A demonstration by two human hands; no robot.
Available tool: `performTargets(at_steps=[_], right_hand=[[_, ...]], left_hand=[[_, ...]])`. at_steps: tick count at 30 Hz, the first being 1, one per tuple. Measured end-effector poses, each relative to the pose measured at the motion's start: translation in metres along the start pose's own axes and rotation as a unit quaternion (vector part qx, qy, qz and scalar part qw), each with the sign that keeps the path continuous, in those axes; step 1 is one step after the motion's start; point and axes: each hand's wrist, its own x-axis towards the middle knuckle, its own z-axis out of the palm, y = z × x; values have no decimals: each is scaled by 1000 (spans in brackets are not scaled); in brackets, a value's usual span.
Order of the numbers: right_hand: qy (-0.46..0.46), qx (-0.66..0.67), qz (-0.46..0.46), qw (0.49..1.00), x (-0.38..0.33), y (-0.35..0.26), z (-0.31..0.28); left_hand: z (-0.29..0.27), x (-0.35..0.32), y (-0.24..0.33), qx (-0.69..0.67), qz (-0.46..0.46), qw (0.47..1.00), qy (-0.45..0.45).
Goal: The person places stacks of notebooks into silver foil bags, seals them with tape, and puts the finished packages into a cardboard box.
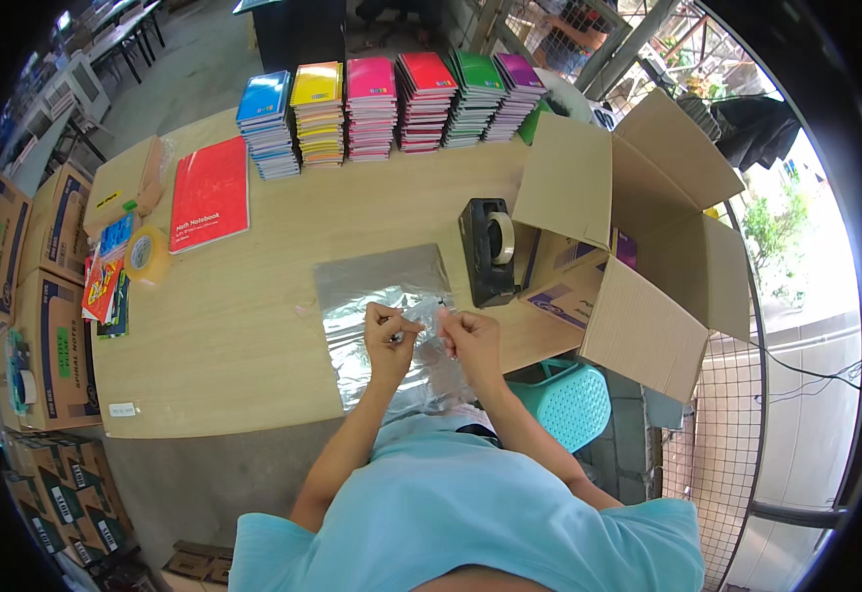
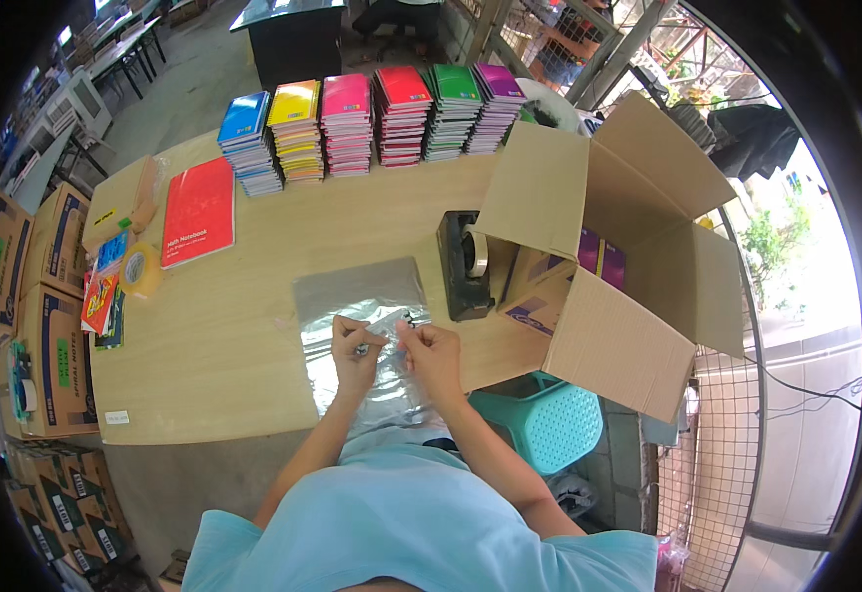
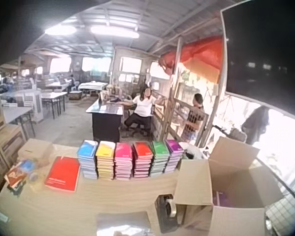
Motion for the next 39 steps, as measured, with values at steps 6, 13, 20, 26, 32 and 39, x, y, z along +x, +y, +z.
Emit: performTargets(at_steps=[6, 13, 20, 26, 32, 39], right_hand=[[50, -213, 6, 976, 4, 44, -1], [-5, -61, 85, 995, -4, 30, -8], [-3, 116, 135, 984, -15, 59, -12], [-43, 89, 1, 995, 1, 105, -13], [-8, -104, -85, 991, 40, 151, -20], [-39, -185, 46, 981, 33, 91, -42]], left_hand=[[-4, -1, -4, -10, -22, 1000, -12], [-17, 16, 15, 26, 34, 991, -123], [-11, 6, 8, 20, 14, 994, -103], [-25, 26, 5, -108, -134, 960, -220], [-28, 29, 12, 33, -75, 950, -300], [-47, 27, 8, 14, 98, 942, -320]])
